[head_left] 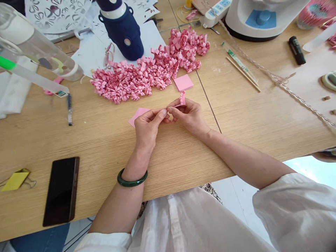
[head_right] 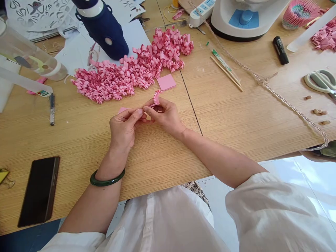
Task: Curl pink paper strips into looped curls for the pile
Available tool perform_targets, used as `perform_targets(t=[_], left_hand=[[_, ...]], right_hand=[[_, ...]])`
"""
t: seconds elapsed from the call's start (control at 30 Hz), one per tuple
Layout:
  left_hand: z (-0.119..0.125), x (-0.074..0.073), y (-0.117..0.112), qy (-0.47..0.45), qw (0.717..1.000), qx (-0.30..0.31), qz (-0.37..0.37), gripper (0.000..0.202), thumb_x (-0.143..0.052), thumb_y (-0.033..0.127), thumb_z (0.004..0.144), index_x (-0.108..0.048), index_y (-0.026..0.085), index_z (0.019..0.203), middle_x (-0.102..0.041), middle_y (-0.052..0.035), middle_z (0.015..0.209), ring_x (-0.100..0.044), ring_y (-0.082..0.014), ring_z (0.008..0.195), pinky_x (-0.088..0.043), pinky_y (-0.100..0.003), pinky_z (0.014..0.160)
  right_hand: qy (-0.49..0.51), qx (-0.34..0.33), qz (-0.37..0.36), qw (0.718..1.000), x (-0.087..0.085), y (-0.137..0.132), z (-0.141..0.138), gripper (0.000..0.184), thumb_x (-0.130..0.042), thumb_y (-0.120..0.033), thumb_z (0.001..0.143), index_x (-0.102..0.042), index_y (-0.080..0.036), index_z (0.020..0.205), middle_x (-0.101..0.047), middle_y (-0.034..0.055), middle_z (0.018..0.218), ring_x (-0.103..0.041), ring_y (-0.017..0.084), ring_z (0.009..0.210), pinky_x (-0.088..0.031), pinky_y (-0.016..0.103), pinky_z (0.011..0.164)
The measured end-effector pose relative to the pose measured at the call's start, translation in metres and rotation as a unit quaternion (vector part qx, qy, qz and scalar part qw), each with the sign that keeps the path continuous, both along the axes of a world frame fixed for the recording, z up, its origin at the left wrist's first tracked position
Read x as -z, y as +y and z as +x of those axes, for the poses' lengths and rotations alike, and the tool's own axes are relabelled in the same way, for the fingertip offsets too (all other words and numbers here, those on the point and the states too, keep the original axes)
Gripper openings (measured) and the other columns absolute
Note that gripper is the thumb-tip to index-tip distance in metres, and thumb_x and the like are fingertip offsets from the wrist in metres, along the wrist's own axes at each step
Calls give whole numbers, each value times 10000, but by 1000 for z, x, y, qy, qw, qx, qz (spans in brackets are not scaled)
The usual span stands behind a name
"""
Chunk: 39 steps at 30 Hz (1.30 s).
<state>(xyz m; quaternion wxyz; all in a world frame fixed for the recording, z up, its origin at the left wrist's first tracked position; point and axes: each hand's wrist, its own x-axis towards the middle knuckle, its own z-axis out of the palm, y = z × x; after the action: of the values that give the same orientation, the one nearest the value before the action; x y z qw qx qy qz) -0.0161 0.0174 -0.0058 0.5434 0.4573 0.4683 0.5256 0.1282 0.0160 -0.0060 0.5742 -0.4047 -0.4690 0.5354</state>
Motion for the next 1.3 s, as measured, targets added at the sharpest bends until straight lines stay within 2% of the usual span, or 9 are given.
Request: perform_targets(t=[0.2, 0.37, 0.5, 0.6, 0.9, 1.3], left_hand=[[0, 1, -1, -19, 999, 16, 27, 205, -870, 379, 757, -809, 184, 786, -749, -9, 709, -684, -115, 612, -616, -251, 662], [-3, 1, 2, -6, 998, 22, 53, 201, -887, 387, 751, -817, 201, 783, -743, 1, 690, -687, -115, 594, -625, -252, 660], [-7, 0, 5, 4, 997, 34, 65, 272, -919, 441, 698, -800, 202, 748, -739, 1, 675, -684, -114, 584, -607, -237, 621], [-10, -1, 7, 4, 996, 49, 68, 292, -925, 448, 691, -792, 193, 745, -739, -3, 673, -685, -114, 580, -603, -235, 614], [-9, 3, 9, -7, 997, 45, 68, 276, -917, 449, 705, -810, 203, 772, -740, -4, 673, -684, -104, 590, -603, -216, 616], [-7, 2, 7, 18, 998, 25, 58, 264, -897, 448, 729, -815, 200, 775, -731, -5, 691, -673, -106, 592, -606, -237, 630]], right_hand=[[-14, 15, 20, 1000, 4, 2, 0, 407, -824, -532, 777, -640, -176, 848, -641, -26, 736, -563, 68, 606, -532, 200, 552], [31, -56, 2, 998, 5, 6, 4, 409, -830, -513, 787, -616, -172, 857, -625, -36, 729, -569, 63, 592, -564, 203, 565], [63, -120, -10, 991, 4, 10, 8, 439, -859, -515, 757, -623, -162, 873, -637, -41, 705, -582, 66, 575, -575, 207, 557], [72, -142, -13, 987, 5, 12, 10, 430, -856, -507, 767, -628, -161, 881, -652, -42, 700, -594, 67, 580, -573, 198, 556], [85, -143, -24, 986, 7, 11, 10, 378, -859, -454, 780, -642, -159, 871, -627, -49, 699, -570, 63, 603, -594, 200, 584], [92, -115, -17, 989, 10, 11, 7, 414, -876, -475, 751, -660, -145, 875, -634, -38, 683, -558, 67, 583, -588, 206, 563]])
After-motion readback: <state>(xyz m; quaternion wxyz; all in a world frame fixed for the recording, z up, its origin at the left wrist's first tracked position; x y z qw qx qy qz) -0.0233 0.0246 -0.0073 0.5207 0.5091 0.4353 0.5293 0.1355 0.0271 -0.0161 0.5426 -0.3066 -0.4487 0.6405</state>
